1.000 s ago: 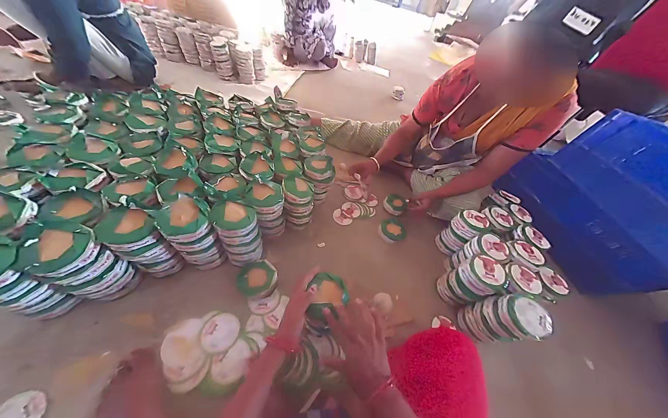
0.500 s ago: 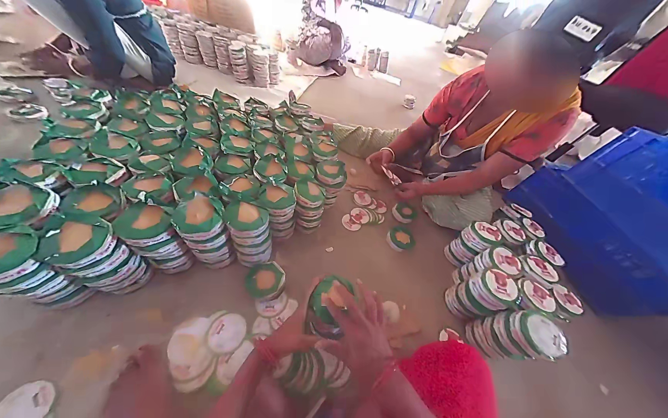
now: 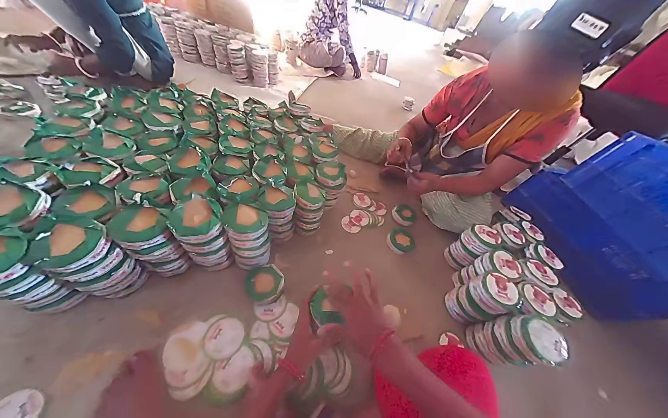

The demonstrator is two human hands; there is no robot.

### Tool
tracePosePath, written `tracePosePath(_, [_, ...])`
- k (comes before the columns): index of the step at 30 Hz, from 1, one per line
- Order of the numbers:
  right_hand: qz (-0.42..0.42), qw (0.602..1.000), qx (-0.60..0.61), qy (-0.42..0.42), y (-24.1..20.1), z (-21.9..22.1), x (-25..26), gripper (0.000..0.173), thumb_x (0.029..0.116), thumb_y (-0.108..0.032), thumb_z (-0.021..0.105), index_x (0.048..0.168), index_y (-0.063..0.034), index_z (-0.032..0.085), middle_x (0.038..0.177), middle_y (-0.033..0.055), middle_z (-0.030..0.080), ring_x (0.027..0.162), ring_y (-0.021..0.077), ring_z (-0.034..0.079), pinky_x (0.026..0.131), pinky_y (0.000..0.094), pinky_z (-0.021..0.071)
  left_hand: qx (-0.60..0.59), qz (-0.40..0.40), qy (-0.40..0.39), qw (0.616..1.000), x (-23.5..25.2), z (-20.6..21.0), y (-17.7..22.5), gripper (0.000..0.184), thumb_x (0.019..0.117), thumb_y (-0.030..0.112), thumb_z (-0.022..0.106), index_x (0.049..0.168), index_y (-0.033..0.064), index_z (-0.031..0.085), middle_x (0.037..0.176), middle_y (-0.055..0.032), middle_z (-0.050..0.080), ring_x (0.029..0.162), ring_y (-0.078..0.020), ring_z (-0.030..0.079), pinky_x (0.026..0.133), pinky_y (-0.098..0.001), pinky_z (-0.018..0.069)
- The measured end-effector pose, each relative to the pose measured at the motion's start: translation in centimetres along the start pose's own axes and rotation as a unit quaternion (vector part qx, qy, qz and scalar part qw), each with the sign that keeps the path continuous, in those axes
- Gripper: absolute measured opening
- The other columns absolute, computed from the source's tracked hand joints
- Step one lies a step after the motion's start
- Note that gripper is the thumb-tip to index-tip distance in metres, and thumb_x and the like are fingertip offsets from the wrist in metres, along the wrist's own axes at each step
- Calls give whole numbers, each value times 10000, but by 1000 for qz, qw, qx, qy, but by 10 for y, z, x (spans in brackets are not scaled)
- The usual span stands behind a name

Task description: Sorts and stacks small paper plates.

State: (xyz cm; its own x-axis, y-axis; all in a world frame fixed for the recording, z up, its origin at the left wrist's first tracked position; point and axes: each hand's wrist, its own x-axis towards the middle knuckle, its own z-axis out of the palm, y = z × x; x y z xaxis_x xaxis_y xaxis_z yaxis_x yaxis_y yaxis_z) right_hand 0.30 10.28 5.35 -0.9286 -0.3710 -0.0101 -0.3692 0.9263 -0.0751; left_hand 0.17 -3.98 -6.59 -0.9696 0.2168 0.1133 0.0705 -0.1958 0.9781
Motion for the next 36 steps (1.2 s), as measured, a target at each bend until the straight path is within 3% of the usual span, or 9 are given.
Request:
tracePosePath(2, [-26, 999, 19, 8, 2, 1, 0, 753, 894, -705, 559, 1436, -184, 610, 1639, 3, 390, 1554, 396, 215, 1185, 727, 140, 24, 5, 8, 1000, 2, 0, 0, 1254, 641, 612, 868, 1518, -75, 291, 1465, -187, 509, 1273, -125, 570, 1040, -280, 510])
tracePosePath(6, [17, 999, 13, 46, 12, -7, 1, 676, 907, -694, 555, 1361, -207, 673, 1607, 57, 439, 1526, 451, 258, 1172, 745, 170, 4, -35, 19, 999, 2, 2, 7, 1098, 611, 229, 920, 1516, 0, 340, 1458, -158, 519, 1276, -143, 572, 1031, -294, 521])
tracePosePath(9, [36, 999, -8, -15, 23, -6, 0, 715, 912, -699, 543, 1390, -178, 651, 1652, 50, 362, 1555, 439, 172, 1179, 745, 96, 5, -22, 24, 999, 3, 4, 6, 1068, 647, 246, 900, 1510, -27, 334, 1466, -175, 510, 1292, -155, 565, 1047, -299, 515])
tracePosePath(11, [40, 999, 3, -10, 26, -9, -3, 677, 912, -688, 556, 1330, -173, 692, 1619, 53, 422, 1551, 427, 198, 1187, 734, 95, 13, -12, 29, 999, 4, 5, 5, 1055, 663, 278, 890, 1502, -41, 337, 1453, -185, 519, 1281, -157, 574, 1039, -302, 518])
tracePosePath(13, [50, 998, 14, 37, 32, -10, -9, 626, 893, -680, 594, 1219, -170, 752, 1540, 78, 524, 1516, 453, 279, 1177, 740, 141, 21, -6, 34, 999, 3, 5, 3, 1063, 674, 329, 894, 1499, -47, 340, 1457, -190, 516, 1287, -163, 571, 1046, -309, 516])
tracePosePath(17, [23, 998, -21, 52, 45, 4, -21, 664, 902, -685, 571, 1321, -188, 706, 1565, 58, 498, 1503, 460, 308, 1140, 772, 196, 35, -17, 34, 999, 4, 5, 5, 1092, 671, 421, 903, 1490, -41, 349, 1453, -191, 519, 1291, -173, 568, 1048, -322, 517])
tracePosePath(22, [16, 992, 7, 123, 51, 4, -35, 599, 951, -666, 494, 1119, -168, 780, 1436, 81, 621, 1440, 459, 418, 1126, 745, 271, 1, -83, 30, 996, 6, 11, 20, 1011, 676, 248, 847, 1508, 1, 327, 1419, -173, 534, 1234, -174, 598, 991, -323, 543])
tracePosePath(31, [101, 946, 169, 257, 20, 32, -91, 579, 991, -615, 463, 1187, -154, 752, 1345, 123, 665, 1352, 444, 505, 1055, 674, 411, 39, -113, 22, 993, 22, 5, 27, 891, 744, 248, 784, 1466, -48, 354, 1408, -211, 517, 1256, -233, 561, 1013, -382, 509])
tracePosePath(36, [173, 952, 217, 131, -20, 48, -122, 413, 917, -383, 668, 1204, -98, 750, 1231, 171, 696, 1164, 413, 631, 959, 582, 519, 77, -116, -87, 986, 27, -15, 38, 1056, 719, 363, 842, 1525, -25, 281, 1491, -189, 462, 1329, -194, 520, 1062, -341, 487])
